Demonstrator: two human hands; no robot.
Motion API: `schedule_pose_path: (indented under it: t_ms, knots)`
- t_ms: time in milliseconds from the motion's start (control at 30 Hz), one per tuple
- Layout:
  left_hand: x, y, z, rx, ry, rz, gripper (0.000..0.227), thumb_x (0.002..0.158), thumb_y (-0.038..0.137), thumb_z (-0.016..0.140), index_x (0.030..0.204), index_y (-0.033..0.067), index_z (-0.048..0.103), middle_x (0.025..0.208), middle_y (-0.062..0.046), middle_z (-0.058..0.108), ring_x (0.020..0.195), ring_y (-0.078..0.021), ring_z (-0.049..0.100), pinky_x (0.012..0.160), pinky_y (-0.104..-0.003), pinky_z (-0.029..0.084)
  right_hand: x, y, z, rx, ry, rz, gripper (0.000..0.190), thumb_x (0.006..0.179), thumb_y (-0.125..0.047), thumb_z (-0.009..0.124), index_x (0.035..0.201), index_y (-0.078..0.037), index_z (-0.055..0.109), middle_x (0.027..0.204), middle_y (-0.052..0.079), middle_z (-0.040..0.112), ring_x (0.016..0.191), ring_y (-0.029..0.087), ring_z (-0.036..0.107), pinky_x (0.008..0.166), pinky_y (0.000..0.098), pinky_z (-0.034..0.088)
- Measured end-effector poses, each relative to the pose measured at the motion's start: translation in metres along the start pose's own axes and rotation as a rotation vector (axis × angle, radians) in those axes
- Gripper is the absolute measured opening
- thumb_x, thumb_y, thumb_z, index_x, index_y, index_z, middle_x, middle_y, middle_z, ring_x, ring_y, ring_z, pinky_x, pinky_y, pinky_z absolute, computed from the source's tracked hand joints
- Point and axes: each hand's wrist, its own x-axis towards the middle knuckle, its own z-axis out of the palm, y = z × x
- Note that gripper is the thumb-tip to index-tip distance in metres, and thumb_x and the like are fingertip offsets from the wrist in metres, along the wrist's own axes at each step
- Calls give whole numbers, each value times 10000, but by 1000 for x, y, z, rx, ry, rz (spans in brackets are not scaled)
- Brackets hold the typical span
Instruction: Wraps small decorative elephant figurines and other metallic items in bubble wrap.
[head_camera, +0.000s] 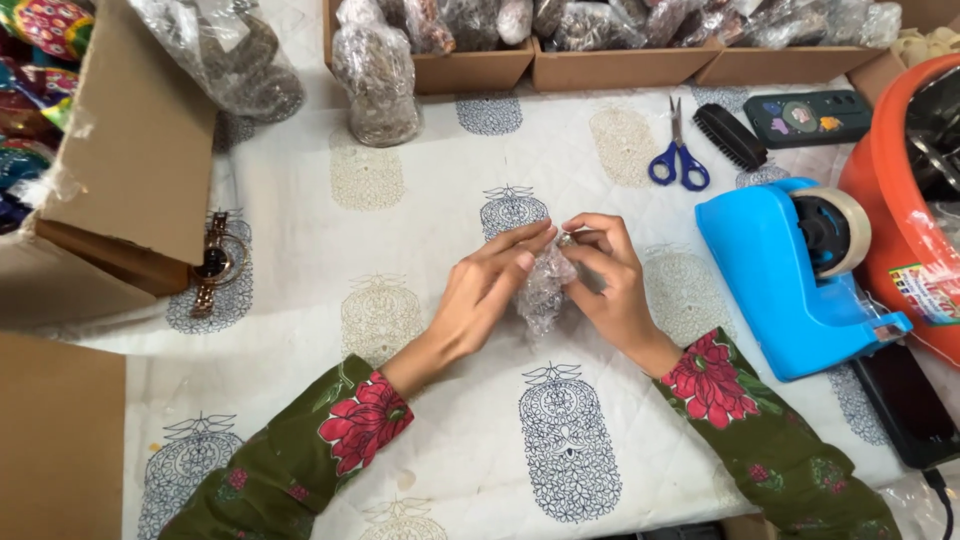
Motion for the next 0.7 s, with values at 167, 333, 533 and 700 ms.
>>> schedule_pose_path:
  t_ms: [167,333,533,700]
  knots:
    - [3,10,7,287,-44,-53,407,983,209,570,1385,174,627,1536,-51,538,784,-225,763,758,-359,620,-1,0,-1,74,23,38,324,753,144,652,1063,50,665,1297,121,541,1187,258,626,1050,343,542]
    - [-2,4,8,330,19,111,449,972,143,627,1420,186,615,1491,-60,574,760,-178,744,714,-335,622,-1,2,2,376,101,141,360,848,66,716,1119,1,488,1249,73,564,1195,181,621,1064,320,521]
    - [0,17,4,258,-24,-46,490,938,148,626,1420,225,591,1468,-36,586,766,-186,753,678,-324,625,-13,26,2,495,17,217,189,1018,-55,619,1199,-3,635,1322,92,577,1207,173,632,1071,329,537]
    - [-6,10,11,256,43,97,603,947,159,681,1514,195,479,1439,-84,611,1062,-265,737,840,-346,625,3,10,-3,582,-5,373,359,970,-237,645,1267,-43,588,1209,70,662,1101,132,659,959,279,551]
